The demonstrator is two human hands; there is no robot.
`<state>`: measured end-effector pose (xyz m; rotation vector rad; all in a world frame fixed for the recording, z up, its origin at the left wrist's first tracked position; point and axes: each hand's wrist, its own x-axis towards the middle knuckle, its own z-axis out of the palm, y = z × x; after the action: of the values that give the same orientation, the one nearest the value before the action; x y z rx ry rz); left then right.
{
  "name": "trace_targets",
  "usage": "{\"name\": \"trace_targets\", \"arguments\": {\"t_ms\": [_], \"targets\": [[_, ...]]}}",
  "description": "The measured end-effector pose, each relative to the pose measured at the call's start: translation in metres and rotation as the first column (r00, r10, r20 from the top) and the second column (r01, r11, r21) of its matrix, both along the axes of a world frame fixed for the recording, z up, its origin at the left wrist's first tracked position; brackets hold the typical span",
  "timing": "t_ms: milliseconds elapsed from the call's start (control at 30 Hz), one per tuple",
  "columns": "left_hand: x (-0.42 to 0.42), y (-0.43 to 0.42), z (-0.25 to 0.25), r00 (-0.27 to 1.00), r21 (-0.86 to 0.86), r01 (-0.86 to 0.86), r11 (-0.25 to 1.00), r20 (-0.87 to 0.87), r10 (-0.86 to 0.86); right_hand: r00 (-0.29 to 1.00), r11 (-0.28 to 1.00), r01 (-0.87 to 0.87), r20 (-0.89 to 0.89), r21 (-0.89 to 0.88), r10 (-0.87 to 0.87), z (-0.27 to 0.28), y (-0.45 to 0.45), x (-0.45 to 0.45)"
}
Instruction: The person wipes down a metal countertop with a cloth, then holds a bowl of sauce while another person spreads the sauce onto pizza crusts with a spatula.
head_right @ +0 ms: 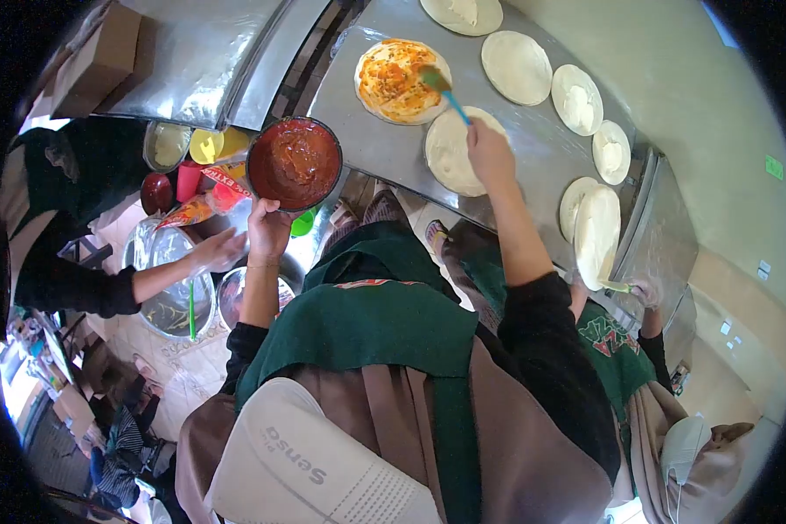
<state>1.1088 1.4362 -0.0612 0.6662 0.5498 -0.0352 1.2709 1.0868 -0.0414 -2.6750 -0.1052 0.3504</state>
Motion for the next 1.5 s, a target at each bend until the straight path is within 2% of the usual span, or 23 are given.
{"name": "trace_targets", "arguments": {"t_ms": [67, 100, 233, 333, 400, 433, 500, 533, 633, 667, 733, 767, 833, 933, 967, 1033, 1067, 1133, 1200, 1267, 1333, 1433, 1500], "targets": [[0.001, -0.001, 0.002, 1.000, 0.008, 0.018, 1.000, 0.001, -0.018, 0.989, 0.979, 0.017, 0.145, -0.203, 0.013, -0.011, -0.008, 0.015], [0.003, -0.002, 0.003, 1.000, 0.016, 0.028, 0.999, 0.005, -0.028, 0.997, 0.962, 0.003, 0.081, -0.273, 0.020, -0.016, -0.010, 0.016], [0.008, -0.003, 0.004, 0.999, 0.020, 0.033, 0.999, 0.024, -0.034, 1.000, 0.948, -0.031, -0.012, -0.316, 0.029, -0.024, -0.007, -0.020], [0.009, -0.005, 0.005, 1.000, -0.008, 0.030, 1.000, 0.007, -0.030, 0.995, 0.967, -0.014, -0.101, -0.254, -0.012, -0.007, 0.013, -0.062], [0.013, -0.007, 0.016, 0.999, 0.027, 0.039, 0.999, 0.007, -0.039, 0.989, 0.997, -0.042, -0.141, 0.062, 0.050, -0.006, 0.024, -0.078], [0.014, -0.007, 0.016, 0.999, 0.026, 0.039, 0.999, 0.006, -0.039, 0.989, 0.997, -0.042, -0.142, 0.061, 0.050, -0.005, 0.027, -0.078], [0.015, -0.006, 0.016, 0.999, 0.009, 0.050, 0.999, 0.015, -0.050, 0.996, 0.964, -0.013, -0.080, 0.267, 0.035, 0.005, 0.035, -0.074], [0.015, -0.006, 0.015, 0.999, 0.011, 0.051, 0.999, 0.012, -0.051, 0.996, 0.963, -0.011, -0.082, 0.269, 0.034, 0.008, 0.036, -0.070], [0.017, -0.007, 0.012, 0.999, -0.027, 0.026, 0.999, 0.037, -0.025, 0.989, 0.991, 0.127, 0.073, 0.050, -0.131, -0.006, 0.030, -0.053], [0.018, -0.007, 0.012, 0.999, -0.031, 0.026, 0.999, 0.038, -0.025, 0.988, 0.990, 0.129, 0.076, 0.053, -0.133, -0.017, 0.027, -0.058], [0.019, -0.006, 0.013, 0.999, -0.030, 0.026, 0.999, 0.041, -0.025, 0.998, 0.997, 0.060, 0.001, -0.057, -0.060, -0.032, 0.026, -0.070], [0.019, -0.005, 0.014, 0.998, -0.043, 0.039, 0.998, 0.044, -0.037, 0.998, 0.997, 0.059, 0.004, -0.053, -0.059, -0.028, 0.031, -0.072], [0.018, -0.006, 0.012, 0.999, -0.040, 0.029, 0.999, 0.027, -0.028, 0.996, 0.974, -0.025, -0.083, 0.227, 0.045, -0.017, 0.037, -0.079], [0.018, -0.004, 0.010, 0.998, -0.021, 0.051, 0.999, 0.024, -0.050, 0.993, 0.958, 0.093, -0.098, 0.273, -0.069, 0.012, 0.046, -0.055], [0.019, -0.005, 0.014, 0.998, -0.018, 0.051, 0.999, 0.027, -0.050, 0.993, 0.957, 0.093, -0.096, 0.275, -0.069, 0.006, 0.044, -0.046], [0.020, -0.009, 0.027, 0.998, 0.027, 0.060, 0.998, -0.006, -0.060, 0.972, 0.963, 0.222, 0.049, 0.151, -0.231, -0.015, 0.040, -0.021], [0.020, -0.009, 0.027, 0.998, 0.030, 0.058, 0.998, 0.000, -0.058, 0.972, 0.963, 0.219, 0.053, 0.155, -0.229, -0.029, 0.041, -0.012], [0.018, -0.008, 0.023, 0.999, -0.010, 0.035, 0.999, 0.010, -0.035, 0.960, 0.960, 0.278, 0.036, 0.026, -0.279, -0.058, 0.048, -0.001], [0.016, -0.005, 0.021, 0.999, 0.005, 0.040, 0.999, 0.006, -0.040, 0.966, 0.967, 0.252, 0.053, 0.047, -0.254, -0.064, 0.064, -0.002], [0.013, -0.005, 0.019, 1.000, -0.017, 0.028, 0.999, 0.006, -0.028, 0.996, 0.980, 0.062, 0.046, 0.187, -0.072, -0.062, 0.075, -0.004], [0.013, -0.003, 0.019, 1.000, -0.021, 0.027, 0.999, -0.013, -0.027, 0.999, 0.984, 0.045, 0.008, 0.171, -0.047, -0.044, 0.082, 0.003], [0.010, -0.003, 0.025, 0.999, -0.009, 0.026, 1.000, -0.020, -0.026, 0.991, 0.981, 0.081, 0.089, 0.178, -0.098, -0.045, 0.080, 0.024], [0.011, -0.006, 0.035, 0.999, 0.059, 0.019, 0.998, -0.028, -0.018, 0.996, 0.998, 0.056, 0.069, 0.011, -0.057, -0.052, 0.076, 0.045]]}}
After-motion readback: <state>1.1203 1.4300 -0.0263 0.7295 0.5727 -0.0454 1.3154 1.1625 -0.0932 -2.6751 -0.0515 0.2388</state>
